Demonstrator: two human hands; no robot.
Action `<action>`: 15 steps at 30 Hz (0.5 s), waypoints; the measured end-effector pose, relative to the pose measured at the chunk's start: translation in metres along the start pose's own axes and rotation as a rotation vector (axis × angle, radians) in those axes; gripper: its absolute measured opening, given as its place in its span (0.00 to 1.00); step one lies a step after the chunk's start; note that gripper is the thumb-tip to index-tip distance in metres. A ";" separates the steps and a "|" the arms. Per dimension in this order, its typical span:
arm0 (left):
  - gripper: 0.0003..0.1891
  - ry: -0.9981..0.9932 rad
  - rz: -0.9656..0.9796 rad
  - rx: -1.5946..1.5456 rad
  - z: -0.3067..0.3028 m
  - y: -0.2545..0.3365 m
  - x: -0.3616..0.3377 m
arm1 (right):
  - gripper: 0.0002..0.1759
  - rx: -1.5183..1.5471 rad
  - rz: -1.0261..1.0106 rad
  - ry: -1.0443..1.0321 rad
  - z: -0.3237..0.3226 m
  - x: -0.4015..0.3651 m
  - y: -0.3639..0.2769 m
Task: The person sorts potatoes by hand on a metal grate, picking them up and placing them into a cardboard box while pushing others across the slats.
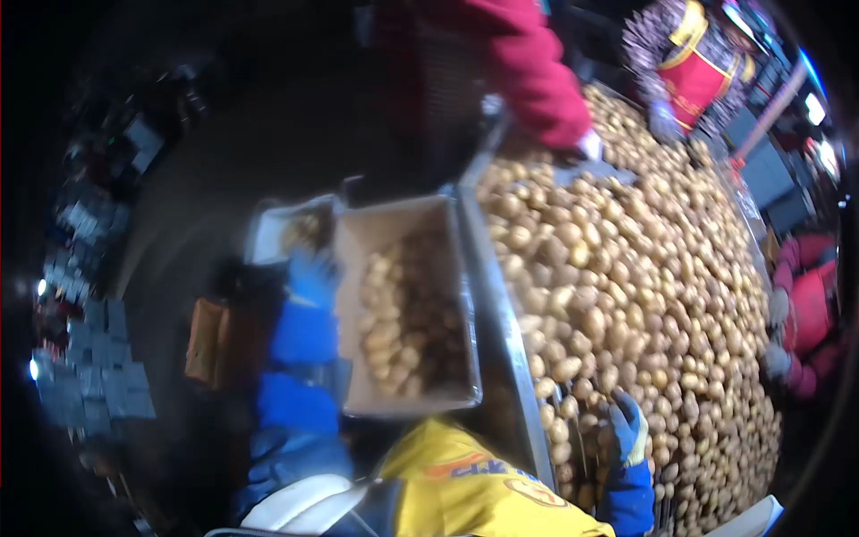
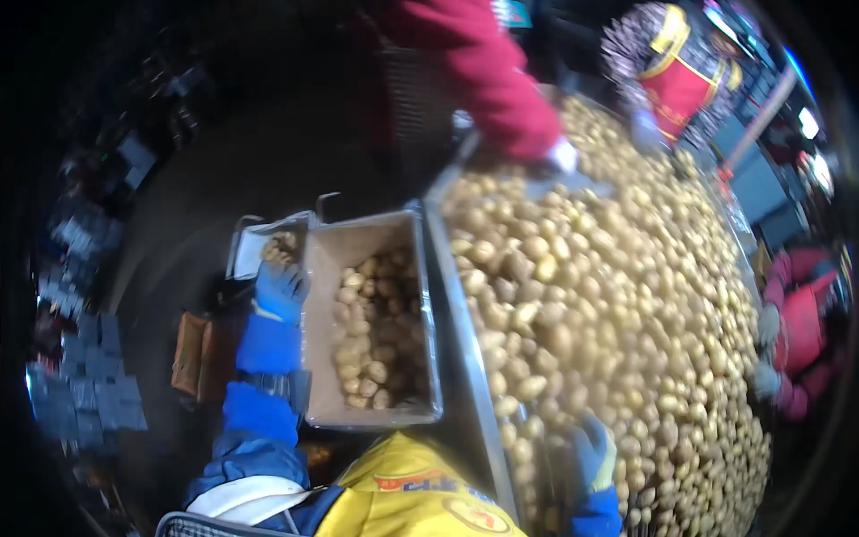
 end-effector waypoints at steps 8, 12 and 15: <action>0.21 -0.973 -0.440 0.387 0.160 -0.146 -0.242 | 0.23 0.295 0.236 -0.112 0.009 -0.011 -0.025; 0.23 -1.244 -0.592 0.442 0.174 -0.226 -0.364 | 0.25 0.455 -0.119 -0.027 0.011 -0.029 -0.044; 0.29 -1.305 -0.920 0.449 0.171 -0.267 -0.431 | 0.34 1.079 -0.001 -0.099 0.006 -0.059 -0.058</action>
Point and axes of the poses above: each hand's wrist, its own x-axis towards the middle knuckle, its own z-axis out of the palm, y = z × x, the point moved 9 cm from there along x, towards the middle knuckle, and after that the axes turned 5 degrees about -z, right-handed, at the moved point
